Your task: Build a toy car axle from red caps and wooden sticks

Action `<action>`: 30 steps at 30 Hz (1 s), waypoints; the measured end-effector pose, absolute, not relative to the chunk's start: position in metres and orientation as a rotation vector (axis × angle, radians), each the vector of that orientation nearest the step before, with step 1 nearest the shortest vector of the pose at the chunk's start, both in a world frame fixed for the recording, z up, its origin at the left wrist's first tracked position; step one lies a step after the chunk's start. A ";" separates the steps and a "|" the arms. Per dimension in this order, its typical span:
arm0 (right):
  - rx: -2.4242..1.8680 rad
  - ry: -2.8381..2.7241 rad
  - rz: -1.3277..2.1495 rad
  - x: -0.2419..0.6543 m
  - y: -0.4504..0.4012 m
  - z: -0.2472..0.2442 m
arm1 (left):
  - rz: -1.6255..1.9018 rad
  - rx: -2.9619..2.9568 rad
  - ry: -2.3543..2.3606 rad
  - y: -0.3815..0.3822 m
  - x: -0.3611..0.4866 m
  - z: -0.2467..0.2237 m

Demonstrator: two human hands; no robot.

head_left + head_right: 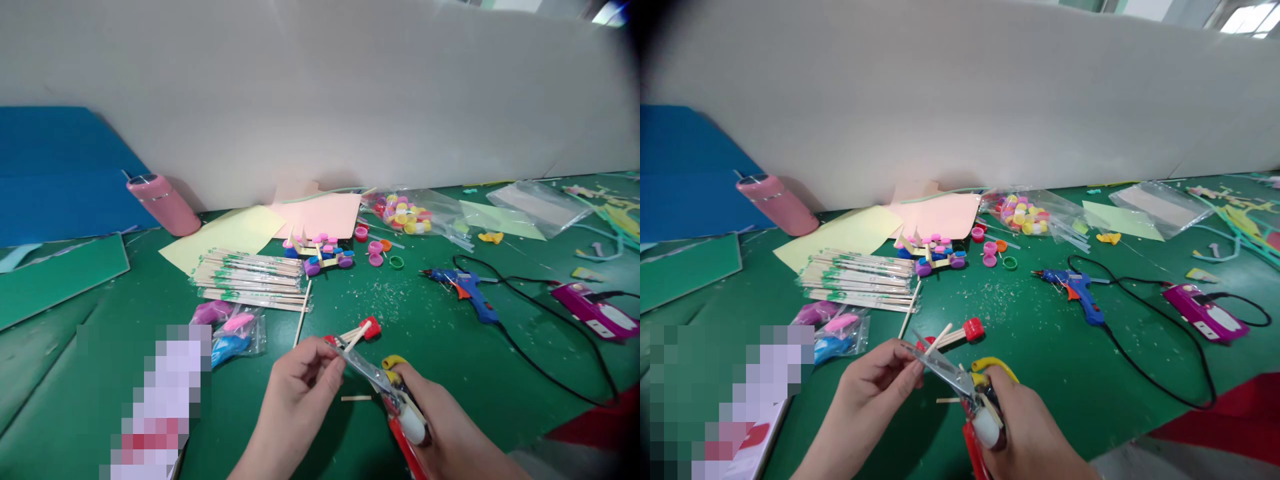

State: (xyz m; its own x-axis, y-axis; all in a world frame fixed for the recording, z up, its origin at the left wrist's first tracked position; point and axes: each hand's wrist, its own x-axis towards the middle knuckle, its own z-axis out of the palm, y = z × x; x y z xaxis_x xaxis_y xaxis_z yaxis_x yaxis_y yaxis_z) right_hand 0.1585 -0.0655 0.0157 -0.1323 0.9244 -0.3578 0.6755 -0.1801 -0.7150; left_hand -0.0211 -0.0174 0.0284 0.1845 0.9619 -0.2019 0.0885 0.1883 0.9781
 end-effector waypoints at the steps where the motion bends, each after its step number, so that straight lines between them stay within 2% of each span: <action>1: -1.859 -1.793 1.198 0.159 -0.065 0.013 | 0.926 1.234 1.234 -0.019 -0.020 0.028; 10: -1.779 -1.806 1.186 0.160 -0.068 0.012 | 0.738 1.000 1.014 -0.013 -0.029 0.024; 18: -1.842 -1.807 1.235 0.161 -0.064 0.009 | 0.872 1.231 1.267 -0.018 -0.019 0.024; 25: -1.789 -1.821 1.152 0.160 -0.070 0.016 | 0.726 0.994 0.998 -0.014 -0.031 0.024; 30: -1.791 -1.850 1.209 0.160 -0.067 0.011 | 0.779 1.076 1.127 -0.016 -0.026 0.027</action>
